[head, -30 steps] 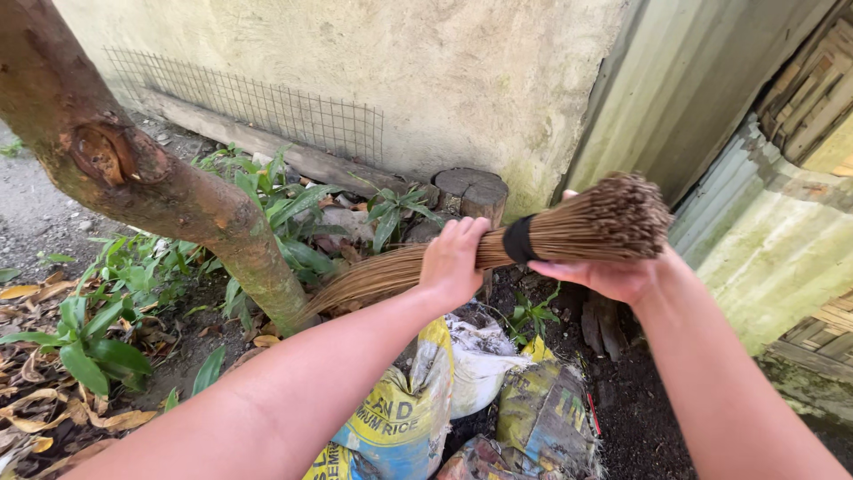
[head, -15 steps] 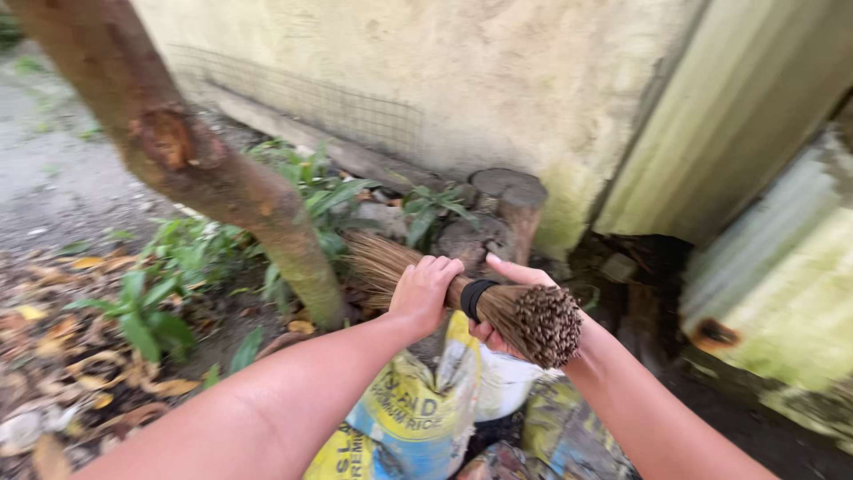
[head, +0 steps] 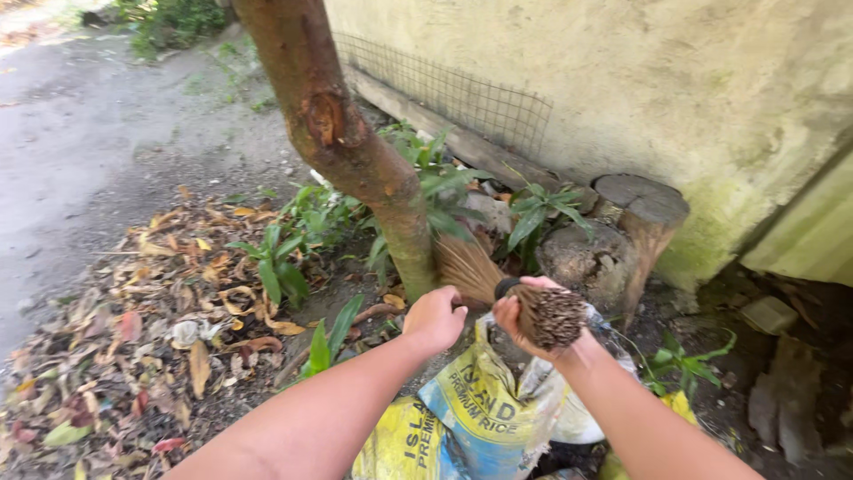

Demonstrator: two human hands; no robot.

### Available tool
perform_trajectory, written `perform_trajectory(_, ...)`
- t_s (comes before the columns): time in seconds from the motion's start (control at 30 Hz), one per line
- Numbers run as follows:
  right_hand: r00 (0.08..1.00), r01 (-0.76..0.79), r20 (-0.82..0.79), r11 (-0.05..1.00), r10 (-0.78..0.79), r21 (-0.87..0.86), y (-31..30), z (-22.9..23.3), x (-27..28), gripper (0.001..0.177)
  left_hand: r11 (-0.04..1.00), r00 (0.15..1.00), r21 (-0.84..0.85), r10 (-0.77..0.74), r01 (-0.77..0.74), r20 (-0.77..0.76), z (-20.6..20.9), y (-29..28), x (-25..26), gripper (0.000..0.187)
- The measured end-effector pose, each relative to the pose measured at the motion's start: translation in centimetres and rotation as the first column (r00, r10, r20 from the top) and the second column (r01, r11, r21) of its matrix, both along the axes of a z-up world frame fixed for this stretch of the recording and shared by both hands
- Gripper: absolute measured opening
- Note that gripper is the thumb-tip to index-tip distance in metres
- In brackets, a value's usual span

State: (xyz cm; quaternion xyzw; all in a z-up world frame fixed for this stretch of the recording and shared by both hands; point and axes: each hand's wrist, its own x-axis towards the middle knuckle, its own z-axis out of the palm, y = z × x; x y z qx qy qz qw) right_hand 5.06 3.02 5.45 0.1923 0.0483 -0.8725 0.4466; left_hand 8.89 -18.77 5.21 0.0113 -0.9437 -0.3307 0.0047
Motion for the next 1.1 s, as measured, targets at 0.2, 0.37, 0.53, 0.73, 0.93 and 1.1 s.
perform_trajectory(0.2, 0.995, 0.095, -0.061, 0.952, -0.081, 0.29, 6.9, 3.0, 3.8, 0.047, 0.996, 0.995, 0.079, -0.046, 0.039, 0.091, -1.5, 3.0, 0.1, 0.023)
perform_trajectory(0.37, 0.988, 0.116, -0.145, 0.875, -0.053, 0.469, 3.8, -5.4, 3.5, 0.037, 0.986, 0.992, 0.164, -0.027, 0.006, 0.124, -0.9, 4.7, -0.1, 0.024)
perform_trajectory(0.53, 0.977, -0.193, -0.008, 0.904, 0.212, 0.38, 1.8, -6.4, -3.0, 0.043, 0.981, 0.994, 0.191, 0.014, -0.034, 0.105, -0.3, 3.1, -0.7, 0.027)
perform_trajectory(0.73, 0.937, -0.196, -0.15, 0.833, 0.314, 0.518, 7.2, 0.6, -1.6, 0.057, 0.963, 0.997, 0.26, 0.055, -0.066, 0.048, 1.2, 1.9, -3.6, 0.029)
perform_trajectory(0.93, 0.983, 0.007, -0.12, 0.631, 0.138, 0.776, 7.2, -0.2, 2.3, 0.052, 0.956, 0.996, 0.28, 0.079, -0.085, 0.034, 1.1, 2.7, -3.5, 0.026)
perform_trajectory(1.1, 0.951, -0.265, -0.012, 0.831, 0.31, 0.489, 1.3, -5.8, -2.7, 0.036, 0.96, 0.988, 0.248, 0.102, -0.127, 0.112, -0.4, 1.2, -1.2, 0.025)
